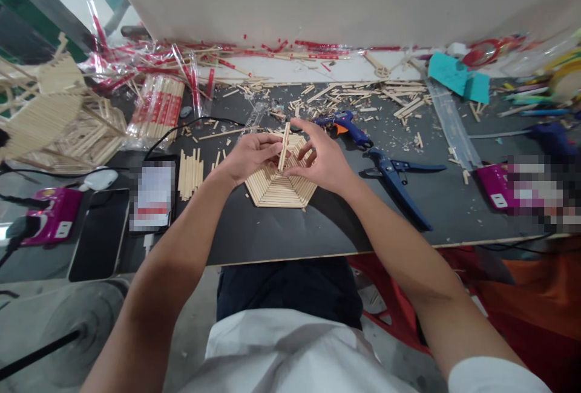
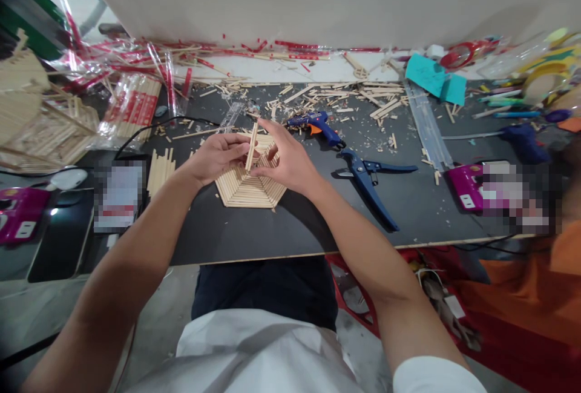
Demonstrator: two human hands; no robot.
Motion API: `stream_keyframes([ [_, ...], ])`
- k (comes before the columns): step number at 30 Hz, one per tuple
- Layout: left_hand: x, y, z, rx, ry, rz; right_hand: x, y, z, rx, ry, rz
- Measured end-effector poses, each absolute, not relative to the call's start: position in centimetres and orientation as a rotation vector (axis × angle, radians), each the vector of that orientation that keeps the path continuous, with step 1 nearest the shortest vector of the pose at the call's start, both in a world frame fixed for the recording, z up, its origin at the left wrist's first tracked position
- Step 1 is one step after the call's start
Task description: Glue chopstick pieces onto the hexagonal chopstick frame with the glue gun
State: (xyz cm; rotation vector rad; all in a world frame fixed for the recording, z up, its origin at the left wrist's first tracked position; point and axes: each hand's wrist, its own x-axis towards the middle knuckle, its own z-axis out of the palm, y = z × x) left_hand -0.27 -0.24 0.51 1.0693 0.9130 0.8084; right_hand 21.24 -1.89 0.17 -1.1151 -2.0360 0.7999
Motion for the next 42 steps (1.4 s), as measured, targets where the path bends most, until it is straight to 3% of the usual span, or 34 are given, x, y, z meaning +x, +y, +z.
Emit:
stream_keyframes([
  [42, -0.36, -0.38, 0.19, 1.117, 0.907, 0.838, 21.29, -2.06, 0.11, -1.035, -2.054, 0.854],
])
